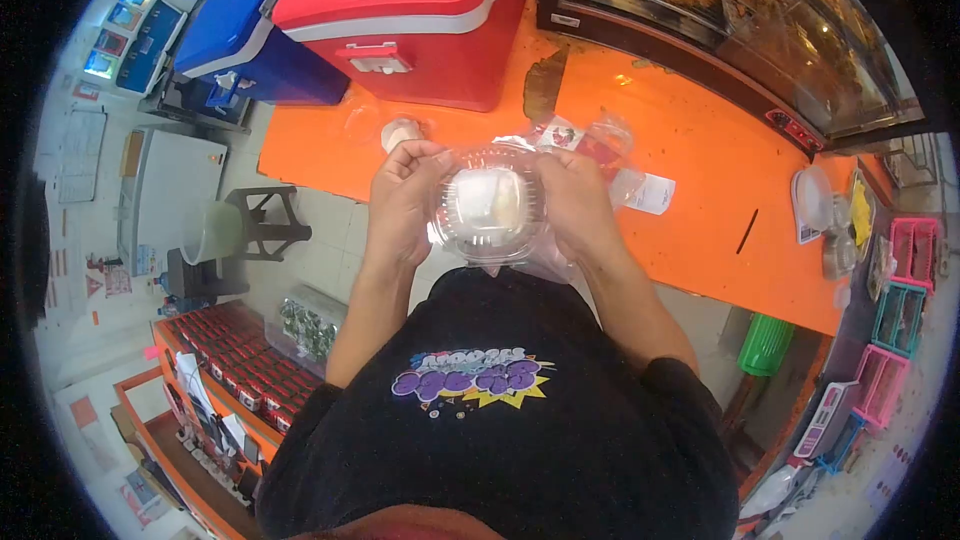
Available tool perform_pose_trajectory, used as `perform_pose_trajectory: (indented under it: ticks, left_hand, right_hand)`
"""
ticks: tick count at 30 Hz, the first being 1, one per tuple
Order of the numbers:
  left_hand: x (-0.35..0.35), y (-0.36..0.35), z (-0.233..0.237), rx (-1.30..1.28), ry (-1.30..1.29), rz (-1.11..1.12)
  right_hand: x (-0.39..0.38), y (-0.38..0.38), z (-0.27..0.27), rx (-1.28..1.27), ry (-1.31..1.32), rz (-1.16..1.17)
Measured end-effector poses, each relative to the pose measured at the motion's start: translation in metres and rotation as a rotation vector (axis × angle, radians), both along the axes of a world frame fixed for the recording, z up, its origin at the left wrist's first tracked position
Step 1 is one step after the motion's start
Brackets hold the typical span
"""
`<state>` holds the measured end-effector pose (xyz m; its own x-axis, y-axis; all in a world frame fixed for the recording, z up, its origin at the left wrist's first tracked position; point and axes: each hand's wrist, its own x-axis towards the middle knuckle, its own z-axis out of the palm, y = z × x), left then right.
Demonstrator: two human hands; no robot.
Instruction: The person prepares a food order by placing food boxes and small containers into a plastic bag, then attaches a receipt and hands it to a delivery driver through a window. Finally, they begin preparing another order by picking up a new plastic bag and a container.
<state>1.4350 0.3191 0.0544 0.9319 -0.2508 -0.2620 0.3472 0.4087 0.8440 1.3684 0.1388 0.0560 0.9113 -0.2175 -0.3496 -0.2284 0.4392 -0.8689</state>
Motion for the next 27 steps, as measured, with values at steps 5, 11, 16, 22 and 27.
perform_pose_trajectory:
  ticks: [5, 11, 16, 22, 27]
  left_hand:
    - [-0.006, -0.019, -0.006, 0.003, 0.101, -0.134]
    - [-0.009, -0.051, -0.007, 0.056, -0.056, -0.052]
    - [-0.013, -0.07, -0.01, 0.084, -0.116, -0.044]
    - [-0.032, -0.057, 0.02, 0.433, -0.387, -0.181]
    - [-0.044, 0.0, 0.007, 1.314, -1.066, -0.697]
  right_hand:
    - [-0.01, -0.024, -0.011, -0.021, -0.091, -0.013]
    - [-0.025, -0.029, 0.002, 0.342, -0.079, -0.122]
    - [-0.04, -0.037, 0.012, 0.193, -0.141, -0.032]
    - [-0.051, -0.088, -0.01, 0.104, -0.144, -0.048]
    - [-0.048, -0.159, -0.035, 0.119, -0.085, -0.12]
